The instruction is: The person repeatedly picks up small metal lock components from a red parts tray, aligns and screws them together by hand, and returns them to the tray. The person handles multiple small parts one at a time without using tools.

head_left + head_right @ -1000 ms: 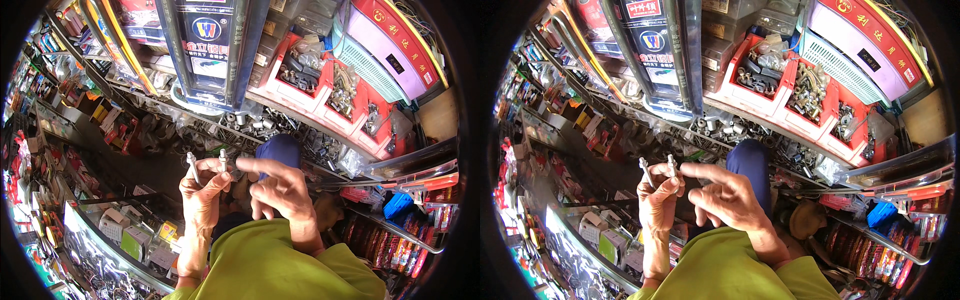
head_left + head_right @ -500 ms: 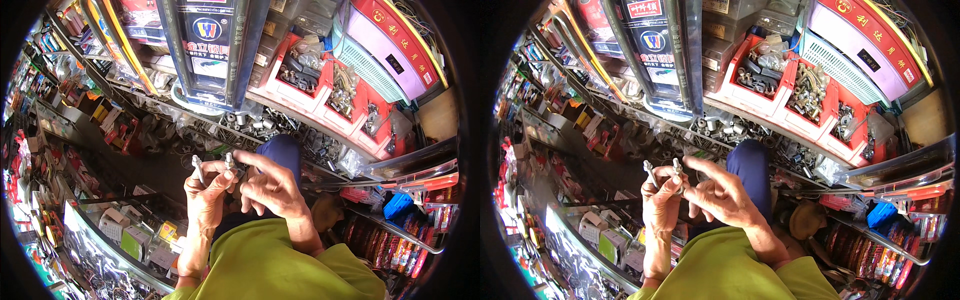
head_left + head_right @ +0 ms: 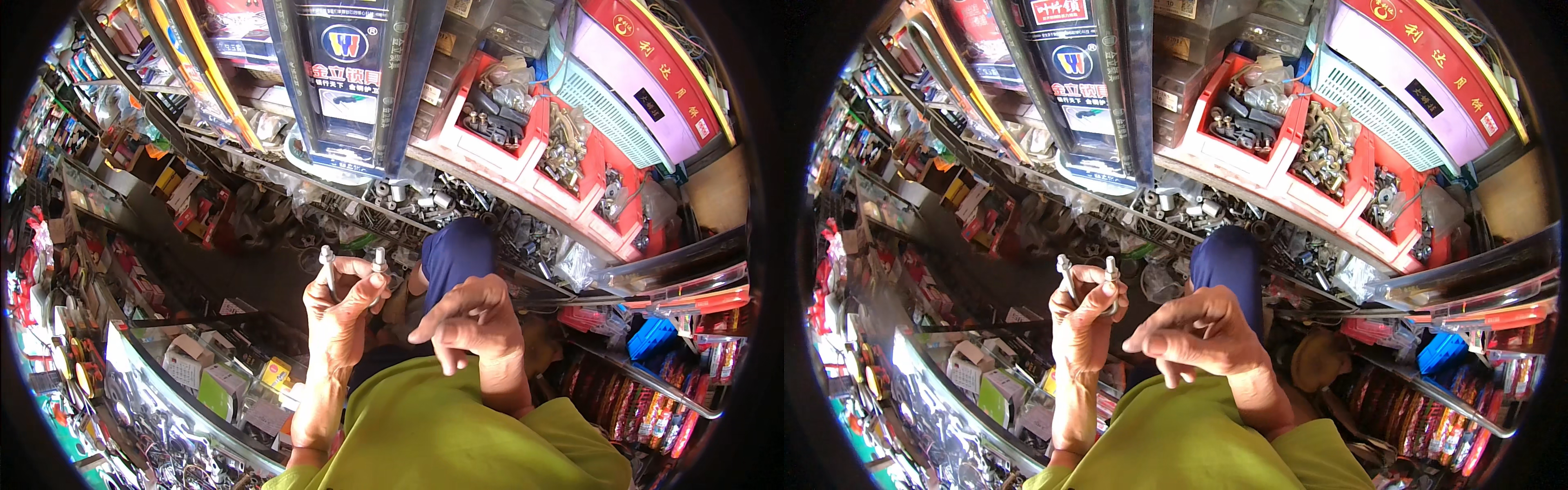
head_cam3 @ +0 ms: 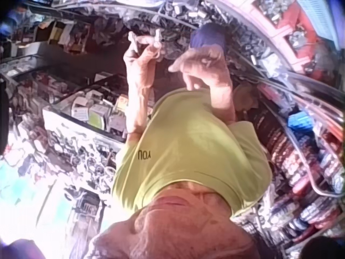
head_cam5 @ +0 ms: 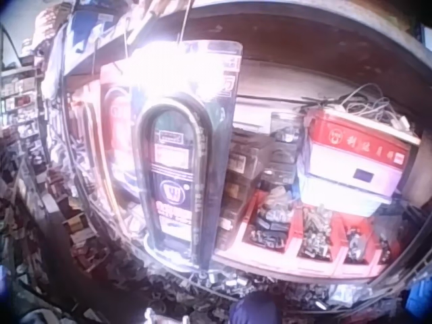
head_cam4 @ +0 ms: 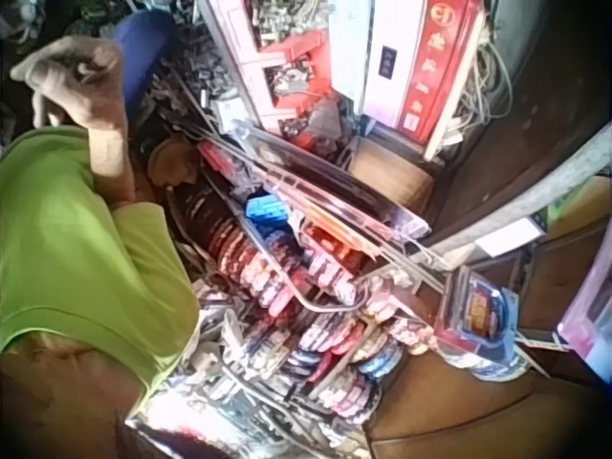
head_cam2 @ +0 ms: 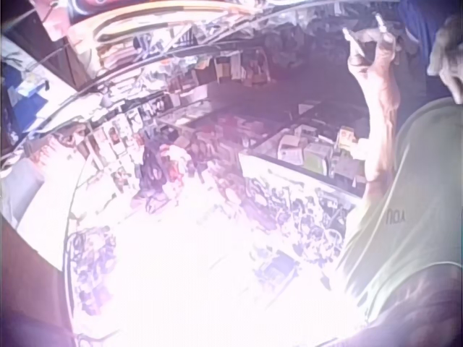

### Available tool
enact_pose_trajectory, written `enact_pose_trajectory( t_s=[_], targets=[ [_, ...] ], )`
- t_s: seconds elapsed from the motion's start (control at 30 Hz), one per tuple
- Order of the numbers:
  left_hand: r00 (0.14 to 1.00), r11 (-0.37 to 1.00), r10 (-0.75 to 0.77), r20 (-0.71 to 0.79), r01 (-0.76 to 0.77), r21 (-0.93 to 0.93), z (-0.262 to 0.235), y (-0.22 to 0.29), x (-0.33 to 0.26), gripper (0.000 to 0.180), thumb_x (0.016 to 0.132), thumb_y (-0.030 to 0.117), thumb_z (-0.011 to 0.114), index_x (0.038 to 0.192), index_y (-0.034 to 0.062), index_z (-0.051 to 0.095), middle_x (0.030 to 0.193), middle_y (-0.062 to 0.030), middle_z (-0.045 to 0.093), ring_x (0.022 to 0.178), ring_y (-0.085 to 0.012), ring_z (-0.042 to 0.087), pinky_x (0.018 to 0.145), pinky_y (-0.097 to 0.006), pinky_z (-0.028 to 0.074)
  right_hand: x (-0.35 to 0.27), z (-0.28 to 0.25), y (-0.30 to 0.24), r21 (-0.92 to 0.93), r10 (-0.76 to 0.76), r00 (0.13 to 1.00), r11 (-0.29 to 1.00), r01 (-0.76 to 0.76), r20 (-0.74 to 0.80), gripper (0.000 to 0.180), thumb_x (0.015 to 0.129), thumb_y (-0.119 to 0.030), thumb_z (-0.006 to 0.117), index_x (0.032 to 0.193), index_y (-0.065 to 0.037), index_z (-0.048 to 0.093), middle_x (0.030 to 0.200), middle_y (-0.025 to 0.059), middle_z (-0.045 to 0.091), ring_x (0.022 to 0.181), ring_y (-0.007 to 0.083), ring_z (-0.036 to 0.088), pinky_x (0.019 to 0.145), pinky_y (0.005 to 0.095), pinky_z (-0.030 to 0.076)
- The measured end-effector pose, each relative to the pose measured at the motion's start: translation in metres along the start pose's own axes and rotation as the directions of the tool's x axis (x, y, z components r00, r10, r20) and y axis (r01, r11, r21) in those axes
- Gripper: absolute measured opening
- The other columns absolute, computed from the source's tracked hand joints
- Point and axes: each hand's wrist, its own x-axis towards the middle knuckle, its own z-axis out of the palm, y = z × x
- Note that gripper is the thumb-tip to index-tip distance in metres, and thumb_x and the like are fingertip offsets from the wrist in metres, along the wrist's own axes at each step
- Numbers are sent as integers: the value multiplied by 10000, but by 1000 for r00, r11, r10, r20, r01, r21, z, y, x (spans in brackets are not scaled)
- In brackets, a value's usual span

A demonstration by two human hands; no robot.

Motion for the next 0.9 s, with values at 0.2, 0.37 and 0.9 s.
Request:
enact_pose_trajectory(
  t_s=[0.2, 0.37, 0.9],
  targets=[
    [928, 975, -192, 318, 217, -43, -1, 2, -3, 158, 759, -24, 734, 809, -1, 586, 843, -134, 641, 641, -120, 567, 538, -229, 410, 23, -16, 27, 24, -29, 851, 998, 49, -525, 267, 938, -213, 580, 954, 44, 655, 520, 42, 534, 371, 73, 386, 387, 217, 311],
    [837, 891, -315, 448, 424, -164, 0, -5, -6, 176, 853, 150, 659, 815, 6, 566, 845, -150, 623, 651, -188, 601, 481, -245, 409, 27, -4, 34, 108, 94, 899, 993, -52, -428, 504, 991, -384, 436, 1184, 59, 578, 842, 119, 645, 776, 155, 624, 693, 277, 514],
    [877, 761, -268, 400, 447, -470, -13, -5, -2, 329, 872, 238, 420, 662, -14, 445, 653, -169, 476, 403, -242, 453, 260, -288, 371, 23, -2, 32, -132, -125, 987, 985, 111, -103, 407, 1010, -292, 430, 1233, 20, 567, 1333, 150, 518, 1187, 218, 515, 1026, 360, 355]
  ],
)
